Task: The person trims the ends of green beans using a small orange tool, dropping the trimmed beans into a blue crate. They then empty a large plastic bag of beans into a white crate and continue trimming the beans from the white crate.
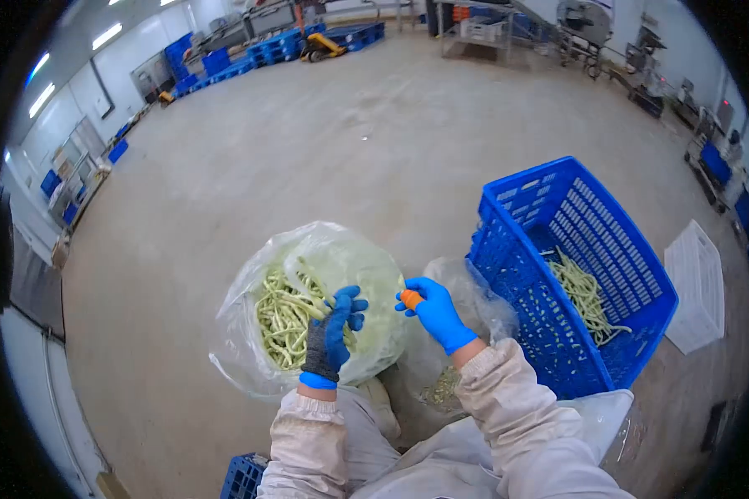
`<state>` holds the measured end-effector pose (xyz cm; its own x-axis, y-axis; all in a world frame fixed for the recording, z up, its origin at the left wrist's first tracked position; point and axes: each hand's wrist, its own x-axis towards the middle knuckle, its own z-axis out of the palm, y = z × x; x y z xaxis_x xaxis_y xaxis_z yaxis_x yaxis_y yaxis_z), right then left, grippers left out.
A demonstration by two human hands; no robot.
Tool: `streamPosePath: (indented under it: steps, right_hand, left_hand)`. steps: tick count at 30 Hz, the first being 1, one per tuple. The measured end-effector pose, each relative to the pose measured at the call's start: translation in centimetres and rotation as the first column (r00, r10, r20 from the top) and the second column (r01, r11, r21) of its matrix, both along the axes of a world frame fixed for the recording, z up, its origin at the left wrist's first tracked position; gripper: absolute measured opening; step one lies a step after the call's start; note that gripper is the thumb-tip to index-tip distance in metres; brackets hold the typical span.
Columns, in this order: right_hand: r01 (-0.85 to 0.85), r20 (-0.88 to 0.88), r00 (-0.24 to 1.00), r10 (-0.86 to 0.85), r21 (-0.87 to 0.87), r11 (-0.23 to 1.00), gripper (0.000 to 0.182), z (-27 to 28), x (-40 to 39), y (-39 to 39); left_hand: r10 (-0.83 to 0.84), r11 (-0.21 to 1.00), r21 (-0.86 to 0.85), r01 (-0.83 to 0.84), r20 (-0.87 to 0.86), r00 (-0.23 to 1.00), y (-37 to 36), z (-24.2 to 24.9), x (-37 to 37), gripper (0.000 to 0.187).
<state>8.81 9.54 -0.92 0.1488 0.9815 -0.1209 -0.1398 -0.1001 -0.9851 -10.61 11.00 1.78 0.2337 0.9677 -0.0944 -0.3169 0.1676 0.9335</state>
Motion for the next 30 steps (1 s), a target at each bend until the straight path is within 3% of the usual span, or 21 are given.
streamPosePath:
  steps: [4, 6, 8, 10, 11, 13, 14, 19, 26, 29, 30]
  right_hand:
    - [-0.031, -0.006, 0.999, 0.031, 0.037, 0.999, 0.031, 4.4, 1.0, -6.8]
    - [-0.118, 0.194, 0.978, 0.076, 0.218, 0.969, 0.027, 4.9, 1.5, -10.3]
    - [-0.111, 0.264, 0.963, 0.055, 0.203, 0.973, 0.026, 6.9, 2.0, -13.9]
    - [-0.006, 0.050, 0.999, -0.001, 0.136, 0.991, 0.025, 6.7, 3.3, -16.7]
    - [0.013, 0.049, 0.999, -0.020, 0.134, 0.991, 0.025, 6.5, 3.9, -18.1]
    - [0.026, 0.224, 0.973, -0.058, 0.144, 0.989, 0.026, 6.0, 4.9, -20.1]
    - [0.048, 0.219, 0.973, -0.079, 0.144, 0.988, 0.026, 5.7, 5.2, -20.8]
    - [0.056, 0.529, 0.829, -0.182, 0.245, 0.968, 0.025, 5.8, 5.9, -22.9]
    - [0.091, 0.481, 0.850, -0.213, 0.265, 0.960, 0.023, 4.4, 6.1, -23.4]
    - [0.123, 0.541, 0.805, -0.244, 0.251, 0.960, 0.023, 4.8, 5.5, -23.4]
    - [0.125, 0.614, 0.731, -0.296, 0.307, 0.944, 0.022, 4.6, 5.3, -23.3]
  left_hand:
    - [-0.163, 0.985, -0.039, 0.166, 0.076, 0.984, -5.1, 3.1, 4.0, 0.033]
    - [-0.206, 0.976, -0.055, 0.209, 0.057, 0.977, -7.9, 3.5, 6.2, 0.030]
    - [-0.201, 0.979, -0.049, 0.200, -0.013, 0.979, -10.1, 2.2, 8.1, 0.027]
    - [-0.205, 0.976, -0.066, 0.206, 0.022, 0.979, -11.7, 1.5, 9.3, 0.025]
    - [-0.236, 0.966, -0.077, 0.245, 0.115, 0.965, -12.2, 1.1, 9.7, 0.025]
    - [-0.281, 0.950, -0.084, 0.302, 0.201, 0.938, -13.4, 0.9, 10.7, 0.026]
    - [-0.305, 0.938, -0.097, 0.332, 0.216, 0.927, -14.1, 0.8, 11.2, 0.026]
    - [-0.389, 0.906, -0.093, 0.413, 0.205, 0.898, -16.2, 1.0, 12.7, 0.026]
    - [-0.365, 0.926, -0.048, 0.373, 0.124, 0.923, -17.7, 2.0, 13.2, 0.022]
    - [-0.359, 0.928, -0.055, 0.367, 0.123, 0.925, -17.9, 1.7, 13.1, 0.023]
    - [-0.362, 0.926, -0.061, 0.373, 0.139, 0.922, -17.9, 1.5, 13.0, 0.024]
